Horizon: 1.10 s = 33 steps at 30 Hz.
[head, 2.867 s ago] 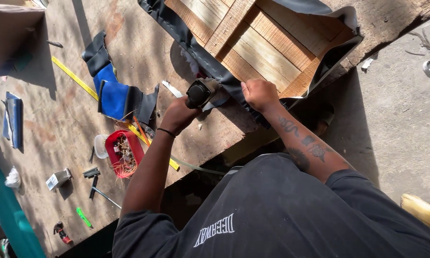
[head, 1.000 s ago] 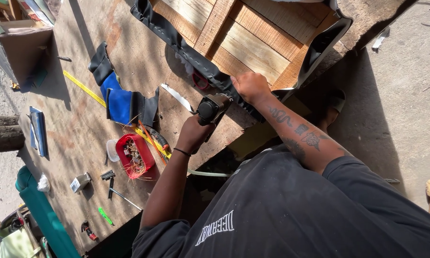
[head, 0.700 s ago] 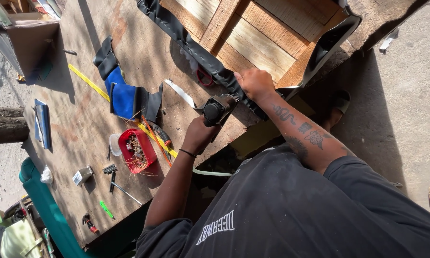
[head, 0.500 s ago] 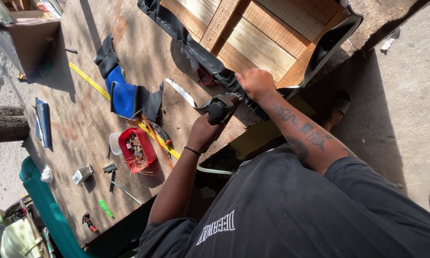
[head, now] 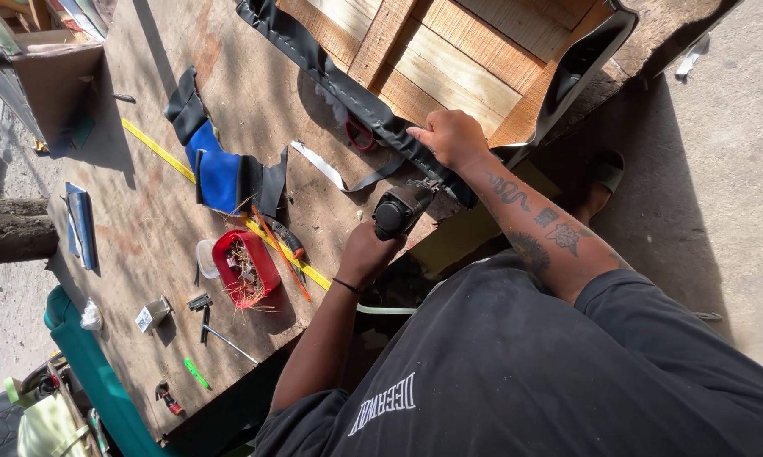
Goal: Securing vinyl fabric to a wooden frame using a pneumatic staple gun and trimming excess material with scissors.
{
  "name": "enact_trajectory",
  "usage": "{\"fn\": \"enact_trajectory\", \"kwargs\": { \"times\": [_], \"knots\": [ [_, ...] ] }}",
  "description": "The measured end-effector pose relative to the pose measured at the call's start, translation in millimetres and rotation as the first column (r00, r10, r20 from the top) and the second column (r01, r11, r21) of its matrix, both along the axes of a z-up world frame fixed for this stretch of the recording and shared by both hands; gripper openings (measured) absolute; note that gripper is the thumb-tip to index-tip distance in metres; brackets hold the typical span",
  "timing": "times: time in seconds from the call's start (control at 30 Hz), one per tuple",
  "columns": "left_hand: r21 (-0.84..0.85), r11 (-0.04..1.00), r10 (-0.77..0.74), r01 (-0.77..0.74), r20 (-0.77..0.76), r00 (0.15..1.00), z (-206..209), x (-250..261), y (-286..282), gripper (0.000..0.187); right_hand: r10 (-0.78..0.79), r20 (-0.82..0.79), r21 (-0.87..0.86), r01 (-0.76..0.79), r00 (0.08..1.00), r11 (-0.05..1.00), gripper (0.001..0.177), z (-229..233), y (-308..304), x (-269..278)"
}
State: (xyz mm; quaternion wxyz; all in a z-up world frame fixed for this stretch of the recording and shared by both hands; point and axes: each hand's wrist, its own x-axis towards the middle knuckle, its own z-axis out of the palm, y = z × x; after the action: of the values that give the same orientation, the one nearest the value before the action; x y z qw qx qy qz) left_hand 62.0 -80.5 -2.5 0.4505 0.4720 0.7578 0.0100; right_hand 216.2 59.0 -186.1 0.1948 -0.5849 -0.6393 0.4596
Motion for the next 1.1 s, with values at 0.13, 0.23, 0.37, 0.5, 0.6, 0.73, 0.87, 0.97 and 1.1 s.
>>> {"fn": "enact_trajectory", "kwargs": {
  "times": [0.13, 0.23, 0.37, 0.5, 0.6, 0.73, 0.87, 0.97, 1.1],
  "knots": [
    [-0.033, 0.999, 0.012, -0.016, -0.107, 0.994, -27, 0, -3, 0.03, 0.016, 0.016, 0.02, -0.016, 1.0, 1.0, 0.05, -3, 0, -1],
    [-0.026, 1.0, 0.007, -0.01, -0.111, 0.994, -22, 2, -3, 0.033, 0.007, 0.009, 0.022, -0.008, 1.0, 1.0, 0.05, 2, -1, 2],
    [-0.038, 0.999, -0.021, 0.018, -0.096, 0.995, -15, 1, -14, 0.043, 0.0, -0.005, 0.006, 0.0, 1.0, 1.0, 0.05, 4, 0, 2],
    [-0.039, 0.999, -0.007, 0.006, -0.027, 1.0, -24, 12, -15, 0.03, 0.003, -0.007, 0.024, -0.003, 1.0, 1.0, 0.049, 1, -4, -4],
    [-0.044, 0.999, -0.009, 0.009, -0.012, 1.0, -19, 20, -12, 0.033, -0.01, -0.007, 0.026, 0.011, 1.0, 1.0, 0.05, -2, -4, -2],
    [-0.064, 0.998, 0.004, -0.003, 0.006, 1.0, -13, 17, -20, 0.034, -0.039, -0.056, 0.02, 0.04, 0.998, 0.999, 0.049, -12, 1, -6],
    [-0.081, 0.997, 0.001, -0.002, -0.012, 1.0, -24, 23, -18, 0.03, -0.03, -0.077, -0.004, 0.029, 0.997, 1.0, 0.049, -16, 3, -7],
    [-0.072, 0.997, 0.021, -0.02, 0.004, 1.0, -21, 31, -20, 0.033, -0.043, -0.104, -0.021, 0.041, 0.994, 0.999, 0.05, -24, 1, -8],
    [-0.064, 0.996, 0.065, -0.06, 0.071, 0.995, -24, 9, -39, 0.036, -0.079, -0.135, -0.03, 0.076, 0.988, 0.997, 0.05, -43, 13, -8]
  ]
}}
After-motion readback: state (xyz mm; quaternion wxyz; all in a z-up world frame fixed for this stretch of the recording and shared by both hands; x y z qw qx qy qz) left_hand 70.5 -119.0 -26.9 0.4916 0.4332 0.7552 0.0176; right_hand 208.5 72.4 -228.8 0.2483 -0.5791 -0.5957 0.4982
